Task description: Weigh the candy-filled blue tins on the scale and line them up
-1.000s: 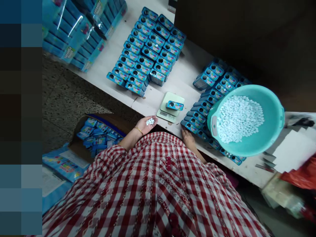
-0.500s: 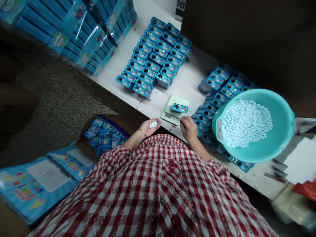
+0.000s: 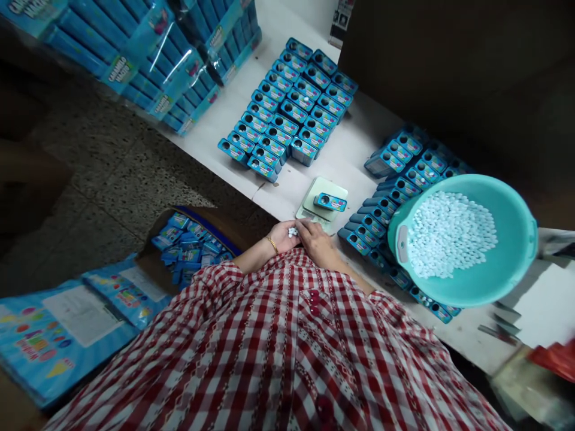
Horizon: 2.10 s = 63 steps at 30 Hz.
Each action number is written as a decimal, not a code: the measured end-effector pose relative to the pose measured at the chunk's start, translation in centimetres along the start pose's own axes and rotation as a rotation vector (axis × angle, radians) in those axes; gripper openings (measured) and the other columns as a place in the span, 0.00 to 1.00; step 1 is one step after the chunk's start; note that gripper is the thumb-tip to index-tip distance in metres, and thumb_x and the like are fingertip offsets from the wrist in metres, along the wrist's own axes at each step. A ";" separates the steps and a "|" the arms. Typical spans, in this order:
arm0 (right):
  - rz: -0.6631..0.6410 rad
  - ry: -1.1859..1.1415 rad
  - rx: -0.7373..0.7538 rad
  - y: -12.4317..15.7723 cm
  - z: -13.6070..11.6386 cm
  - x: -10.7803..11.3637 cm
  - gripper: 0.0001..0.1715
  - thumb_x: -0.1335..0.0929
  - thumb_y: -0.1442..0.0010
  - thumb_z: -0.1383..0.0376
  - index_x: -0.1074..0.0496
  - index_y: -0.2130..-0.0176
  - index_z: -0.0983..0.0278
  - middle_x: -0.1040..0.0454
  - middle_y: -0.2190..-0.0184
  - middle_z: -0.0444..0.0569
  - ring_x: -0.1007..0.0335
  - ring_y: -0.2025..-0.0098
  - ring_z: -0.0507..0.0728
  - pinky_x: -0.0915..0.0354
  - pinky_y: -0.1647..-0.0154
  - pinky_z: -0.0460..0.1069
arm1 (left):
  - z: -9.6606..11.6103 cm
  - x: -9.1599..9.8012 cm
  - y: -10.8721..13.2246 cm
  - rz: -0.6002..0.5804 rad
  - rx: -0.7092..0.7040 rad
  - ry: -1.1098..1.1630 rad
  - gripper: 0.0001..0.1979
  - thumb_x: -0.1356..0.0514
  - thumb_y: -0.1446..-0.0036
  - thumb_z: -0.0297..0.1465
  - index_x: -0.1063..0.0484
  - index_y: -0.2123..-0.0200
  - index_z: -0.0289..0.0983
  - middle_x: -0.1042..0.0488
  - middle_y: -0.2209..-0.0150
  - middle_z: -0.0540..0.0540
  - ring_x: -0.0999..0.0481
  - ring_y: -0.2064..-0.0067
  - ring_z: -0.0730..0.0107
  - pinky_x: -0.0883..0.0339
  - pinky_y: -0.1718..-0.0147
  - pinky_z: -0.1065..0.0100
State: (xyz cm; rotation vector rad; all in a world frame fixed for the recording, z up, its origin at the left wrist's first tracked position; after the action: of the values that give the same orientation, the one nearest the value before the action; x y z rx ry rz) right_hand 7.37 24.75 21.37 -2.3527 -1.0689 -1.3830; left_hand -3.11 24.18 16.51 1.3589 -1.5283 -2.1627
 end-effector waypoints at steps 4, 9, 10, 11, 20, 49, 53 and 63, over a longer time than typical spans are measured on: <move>-0.007 -0.076 -0.040 0.6 0.9 -1.0 0.21 0.40 0.38 0.66 0.36 0.46 0.66 0.33 0.51 0.57 0.38 0.50 0.59 0.37 0.50 0.55 | -1.3 0.2 -0.2 -0.018 0.086 -0.017 0.16 0.54 0.41 0.22 0.27 0.60 0.26 0.24 0.73 0.40 0.26 0.74 0.71 0.31 0.68 0.69; -0.048 -0.101 -0.076 1.4 1.8 -0.8 0.16 0.40 0.38 0.67 0.32 0.52 0.67 0.31 0.60 0.54 0.34 0.58 0.56 0.34 0.57 0.51 | -2.2 0.3 -0.3 0.000 0.140 -0.110 0.15 0.53 0.42 0.19 0.27 0.63 0.25 0.25 0.75 0.41 0.26 0.74 0.71 0.31 0.66 0.68; -0.039 -0.086 -0.074 1.4 1.8 -0.7 0.15 0.40 0.38 0.68 0.32 0.53 0.67 0.31 0.61 0.54 0.34 0.59 0.57 0.34 0.57 0.51 | -2.2 0.2 -0.3 -0.004 0.134 -0.118 0.15 0.53 0.42 0.19 0.27 0.63 0.25 0.25 0.75 0.41 0.26 0.73 0.71 0.31 0.66 0.68; -0.022 -0.072 -0.074 1.4 1.8 -0.6 0.15 0.41 0.38 0.68 0.32 0.54 0.68 0.30 0.61 0.55 0.34 0.59 0.57 0.35 0.57 0.52 | -2.1 0.0 -0.4 -0.014 0.125 -0.120 0.14 0.53 0.43 0.19 0.27 0.64 0.25 0.25 0.74 0.40 0.26 0.73 0.71 0.31 0.65 0.68; 0.303 -0.193 -0.085 -0.4 4.1 3.3 0.11 0.39 0.41 0.69 0.28 0.61 0.65 0.27 0.66 0.51 0.32 0.62 0.54 0.34 0.60 0.48 | 0.0 -3.5 -1.0 -0.101 -0.009 -0.071 0.12 0.50 0.44 0.20 0.26 0.67 0.27 0.24 0.74 0.41 0.25 0.70 0.71 0.31 0.63 0.68; -0.332 0.205 -0.557 5.7 10.3 -7.8 0.25 0.43 0.37 0.68 0.41 0.42 0.70 0.41 0.41 0.61 0.38 0.45 0.60 0.37 0.51 0.49 | 1.6 3.6 -0.9 0.231 -0.056 -0.037 0.12 0.48 0.44 0.20 0.28 0.60 0.24 0.24 0.73 0.39 0.23 0.69 0.69 0.28 0.68 0.73; -0.318 0.180 -0.570 6.3 10.6 -8.2 0.24 0.46 0.36 0.66 0.40 0.43 0.69 0.37 0.45 0.59 0.36 0.49 0.58 0.36 0.53 0.48 | 1.2 3.9 -0.7 0.244 -0.025 -0.052 0.12 0.48 0.44 0.20 0.28 0.59 0.25 0.24 0.72 0.38 0.23 0.69 0.69 0.28 0.70 0.73; -0.308 0.172 -0.721 5.0 10.5 -7.8 0.28 0.48 0.37 0.71 0.49 0.39 0.66 0.36 0.50 0.60 0.28 0.63 0.56 0.35 0.66 0.48 | 0.2 4.0 -0.9 0.227 0.023 -0.084 0.13 0.49 0.43 0.21 0.28 0.58 0.25 0.24 0.72 0.38 0.23 0.71 0.70 0.29 0.71 0.72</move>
State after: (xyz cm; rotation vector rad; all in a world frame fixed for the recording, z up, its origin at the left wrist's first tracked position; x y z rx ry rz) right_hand 15.48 22.80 10.18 -2.4988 -1.0326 -2.3653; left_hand -5.27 22.40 13.50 1.0543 -1.6524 -2.0911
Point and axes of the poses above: each hand's wrist, its own y-axis away from the middle knuckle, its own x-axis out of the back of the hand, z = x × y, the point moved 4 cm from there along -y, towards the middle knuckle
